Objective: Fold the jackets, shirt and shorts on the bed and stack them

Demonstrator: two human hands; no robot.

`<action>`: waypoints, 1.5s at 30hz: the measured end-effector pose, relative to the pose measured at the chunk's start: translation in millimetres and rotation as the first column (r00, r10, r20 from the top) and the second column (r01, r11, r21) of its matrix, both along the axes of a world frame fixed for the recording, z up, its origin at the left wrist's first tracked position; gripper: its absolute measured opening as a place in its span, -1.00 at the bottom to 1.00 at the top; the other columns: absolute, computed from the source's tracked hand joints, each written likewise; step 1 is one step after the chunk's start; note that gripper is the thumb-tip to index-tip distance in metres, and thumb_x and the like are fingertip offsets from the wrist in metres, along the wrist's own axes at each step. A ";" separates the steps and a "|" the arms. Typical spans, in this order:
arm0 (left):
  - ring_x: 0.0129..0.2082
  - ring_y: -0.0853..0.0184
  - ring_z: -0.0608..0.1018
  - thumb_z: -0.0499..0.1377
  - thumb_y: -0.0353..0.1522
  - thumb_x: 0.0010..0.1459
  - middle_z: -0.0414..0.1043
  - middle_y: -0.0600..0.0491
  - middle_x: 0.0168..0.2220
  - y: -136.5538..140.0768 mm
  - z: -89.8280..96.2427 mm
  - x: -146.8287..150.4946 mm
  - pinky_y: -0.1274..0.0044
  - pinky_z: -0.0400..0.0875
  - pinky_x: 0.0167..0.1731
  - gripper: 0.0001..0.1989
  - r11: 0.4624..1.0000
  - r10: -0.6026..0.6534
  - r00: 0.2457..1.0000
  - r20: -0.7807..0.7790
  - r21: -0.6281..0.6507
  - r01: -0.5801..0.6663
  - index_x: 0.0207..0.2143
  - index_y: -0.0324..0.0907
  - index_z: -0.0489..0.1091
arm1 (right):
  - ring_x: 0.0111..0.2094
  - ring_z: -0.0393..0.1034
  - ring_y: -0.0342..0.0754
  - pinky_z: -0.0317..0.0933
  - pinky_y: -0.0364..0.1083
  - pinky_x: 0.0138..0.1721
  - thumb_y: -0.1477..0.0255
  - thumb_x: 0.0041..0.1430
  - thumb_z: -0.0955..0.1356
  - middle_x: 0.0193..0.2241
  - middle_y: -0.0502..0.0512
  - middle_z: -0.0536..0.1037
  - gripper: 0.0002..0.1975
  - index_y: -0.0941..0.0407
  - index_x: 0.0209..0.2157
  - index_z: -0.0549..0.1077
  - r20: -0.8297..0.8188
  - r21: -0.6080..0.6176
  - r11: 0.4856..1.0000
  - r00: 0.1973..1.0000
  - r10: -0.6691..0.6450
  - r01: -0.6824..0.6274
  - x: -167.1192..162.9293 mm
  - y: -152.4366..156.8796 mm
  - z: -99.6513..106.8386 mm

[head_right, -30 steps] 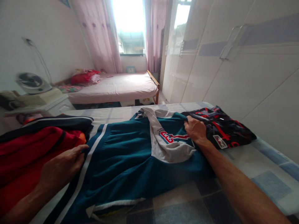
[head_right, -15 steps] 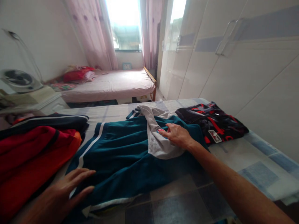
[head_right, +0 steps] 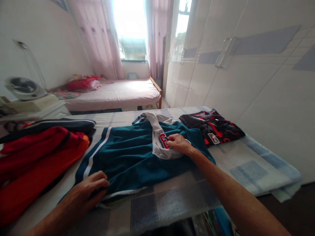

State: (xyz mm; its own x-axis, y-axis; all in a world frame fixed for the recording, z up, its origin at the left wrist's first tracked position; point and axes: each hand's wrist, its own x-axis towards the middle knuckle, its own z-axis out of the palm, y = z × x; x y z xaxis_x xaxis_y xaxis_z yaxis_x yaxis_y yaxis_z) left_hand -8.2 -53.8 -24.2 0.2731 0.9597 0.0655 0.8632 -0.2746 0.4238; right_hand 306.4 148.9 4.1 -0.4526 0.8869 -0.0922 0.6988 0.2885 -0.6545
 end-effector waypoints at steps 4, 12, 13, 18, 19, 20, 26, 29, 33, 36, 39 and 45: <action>-0.03 0.30 0.47 0.00 -0.40 0.19 0.36 -0.04 0.05 -13.1 18.8 -5.2 0.57 0.36 -0.05 -0.81 0.993 -0.107 0.993 0.041 0.050 0.105 -0.32 -0.12 0.41 | -0.30 0.43 -0.01 0.28 -0.06 -0.24 0.26 -0.05 0.23 -0.35 0.07 0.54 -0.68 0.11 -0.31 0.47 -0.441 -0.012 0.995 0.893 -0.090 0.094 35.2 -41.2 34.2; -0.23 0.34 0.55 0.05 -0.31 0.17 0.52 0.07 -0.19 -39.6 17.0 -10.9 0.61 0.44 -0.23 -0.82 0.989 -0.086 0.990 0.112 -0.113 0.099 -0.36 -0.07 0.45 | -0.36 0.41 0.09 0.26 0.03 -0.28 0.16 -0.13 0.31 -0.46 0.15 0.51 -0.71 0.08 -0.49 0.47 -0.469 -0.308 0.948 0.880 -0.076 -0.083 139.5 -138.3 22.0; -0.20 0.32 0.55 0.05 -0.27 0.18 0.52 0.06 -0.15 -36.8 12.4 -14.6 0.59 0.44 -0.20 -0.80 0.996 -0.035 0.992 0.124 -0.076 0.044 -0.33 -0.08 0.46 | -0.34 0.40 0.07 0.26 0.02 -0.26 0.20 -0.06 0.30 -0.46 0.13 0.49 -0.74 0.09 -0.49 0.46 -0.428 -0.296 0.944 0.904 0.007 -0.147 139.5 -141.9 14.5; -0.05 0.19 0.52 0.14 -0.09 0.09 0.42 0.02 0.04 -32.3 -16.1 -49.8 0.46 0.42 -0.04 -0.68 0.975 0.144 0.989 -0.015 0.174 -0.139 -0.15 0.00 0.47 | -0.27 0.39 0.03 0.26 -0.01 -0.18 0.43 -0.02 0.21 -0.38 0.04 0.50 -0.81 0.08 -0.36 0.42 -0.200 0.014 0.978 0.959 -0.200 0.207 127.4 -144.5 -29.9; -0.03 0.18 0.51 0.19 -0.08 0.03 0.39 0.04 0.08 -36.2 -22.3 -57.7 0.46 0.42 -0.04 -0.62 0.977 0.112 0.992 -0.062 0.191 -0.098 -0.10 0.04 0.45 | -0.24 0.40 0.03 0.26 0.00 -0.15 0.44 -0.03 0.21 -0.34 0.05 0.51 -0.78 0.08 -0.33 0.41 -0.191 0.080 0.951 0.941 -0.279 0.299 125.3 -146.8 -39.1; -0.01 0.18 0.50 0.23 -0.07 -0.02 0.36 0.05 0.11 -41.5 -28.2 -64.8 0.48 0.42 -0.04 -0.54 0.979 0.075 0.992 -0.098 0.196 -0.055 -0.04 0.09 0.42 | -0.22 0.41 0.04 0.27 0.01 -0.13 0.43 -0.03 0.20 -0.31 0.06 0.52 -0.76 0.07 -0.30 0.41 -0.197 0.135 0.917 0.917 -0.345 0.375 123.2 -150.9 -47.7; -0.02 0.24 0.50 0.17 -0.20 0.08 0.40 0.01 0.04 -69.1 -38.0 -76.0 0.53 0.42 -0.06 -0.50 0.970 0.177 0.976 -0.125 0.193 -0.151 0.11 0.03 0.28 | -0.09 0.37 0.15 0.22 0.13 -0.04 0.10 0.10 0.23 -0.14 0.20 0.49 -0.59 0.08 -0.14 0.36 -0.173 0.294 0.779 0.832 -0.527 0.554 103.4 -194.5 -77.0; 0.09 0.19 0.40 0.20 -0.25 0.04 0.24 0.00 0.17 -66.4 -29.5 -68.1 0.47 0.34 0.03 -0.47 0.982 0.140 0.981 -0.130 0.145 -0.121 0.11 0.02 0.27 | 0.00 0.29 0.24 0.14 0.21 0.03 0.00 0.04 0.25 -0.02 0.27 0.42 -0.39 0.10 0.02 0.28 -0.161 0.342 0.764 0.835 -0.526 0.547 91.6 -213.1 -82.8; 0.04 0.23 0.42 0.09 -0.46 0.03 0.33 0.01 0.07 -57.1 -16.9 -58.8 0.47 0.32 0.01 -0.49 0.991 0.122 0.982 -0.143 0.076 -0.112 0.07 -0.02 0.29 | -0.05 0.35 0.21 0.26 0.13 -0.07 -0.02 0.04 0.24 -0.07 0.26 0.44 -0.40 0.09 0.00 0.24 -0.279 0.125 0.675 0.679 -0.679 0.727 80.0 -232.2 -98.9; -0.20 0.28 0.49 -0.01 -0.58 -0.06 0.43 0.03 -0.23 -53.0 -9.9 -52.9 0.51 0.35 -0.22 -0.64 0.993 0.111 0.975 -0.191 0.056 -0.103 -0.23 -0.10 0.39 | -0.12 0.41 0.19 0.34 0.06 -0.17 -0.02 -0.01 0.28 -0.15 0.24 0.50 -0.43 0.08 -0.09 0.25 -0.311 -0.094 0.627 0.576 -0.756 0.773 73.7 -237.7 -114.8; -0.36 0.28 0.45 -0.01 -0.56 -0.07 0.37 0.05 -0.41 -53.1 -7.8 -51.9 0.50 0.31 -0.36 -0.80 0.983 0.120 0.965 -0.231 0.163 -0.083 -0.45 -0.13 0.30 | -0.26 0.46 0.16 0.35 0.04 -0.22 0.01 -0.07 0.31 -0.34 0.15 0.57 -0.53 0.09 -0.25 0.36 -0.262 -0.286 0.679 0.626 -0.734 0.676 71.1 -238.0 -119.6; -0.13 0.22 0.49 -0.02 -0.60 -0.13 0.46 -0.02 -0.13 -61.8 -21.7 -73.5 0.43 0.39 -0.18 -0.67 0.912 0.066 0.979 -0.194 0.409 0.020 -0.34 -0.09 0.33 | -0.51 0.45 0.08 0.35 -0.03 -0.44 0.17 -0.28 0.45 -0.60 0.03 0.52 -0.67 0.05 -0.42 0.51 -0.337 -0.622 0.614 0.541 -0.770 0.486 116.1 -260.5 -81.2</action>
